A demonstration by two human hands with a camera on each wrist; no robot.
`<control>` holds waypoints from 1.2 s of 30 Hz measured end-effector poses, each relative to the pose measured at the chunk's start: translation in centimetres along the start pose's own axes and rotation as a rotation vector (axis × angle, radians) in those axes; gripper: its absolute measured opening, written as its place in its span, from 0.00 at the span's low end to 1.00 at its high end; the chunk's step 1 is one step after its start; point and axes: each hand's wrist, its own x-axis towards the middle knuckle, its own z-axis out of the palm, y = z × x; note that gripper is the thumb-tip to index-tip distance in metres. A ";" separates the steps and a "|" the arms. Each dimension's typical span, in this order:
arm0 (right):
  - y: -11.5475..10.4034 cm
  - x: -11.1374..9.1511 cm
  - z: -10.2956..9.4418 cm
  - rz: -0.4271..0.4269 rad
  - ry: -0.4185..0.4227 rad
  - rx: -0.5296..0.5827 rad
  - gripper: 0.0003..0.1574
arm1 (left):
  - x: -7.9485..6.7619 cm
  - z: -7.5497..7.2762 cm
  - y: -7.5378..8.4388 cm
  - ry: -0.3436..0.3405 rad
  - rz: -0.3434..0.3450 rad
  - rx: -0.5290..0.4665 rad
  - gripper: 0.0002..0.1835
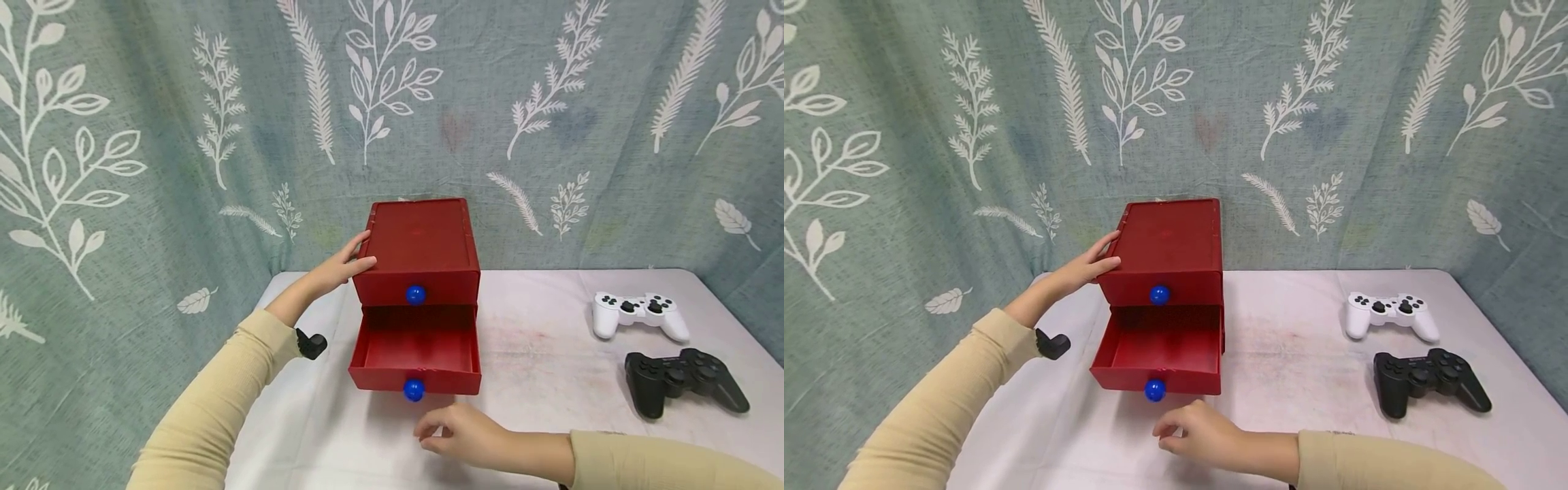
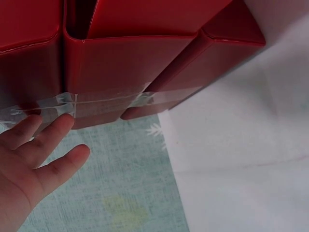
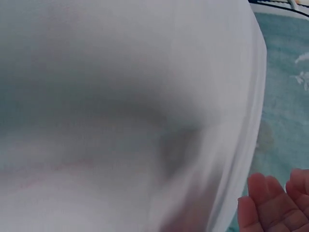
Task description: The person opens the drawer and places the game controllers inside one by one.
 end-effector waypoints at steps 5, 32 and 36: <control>-0.4 -0.7 -1.2 -0.044 0.045 -0.017 0.07 | -0.9 0.2 1.5 -0.018 -0.012 -0.030 0.37; -0.5 -4.9 -9.0 -0.376 0.316 -0.093 0.18 | -0.1 0.0 0.3 -0.005 -0.013 -0.013 0.37; -0.5 -5.5 -10.2 -0.355 0.355 -0.134 0.21 | -0.5 0.1 1.0 -0.012 -0.012 -0.033 0.37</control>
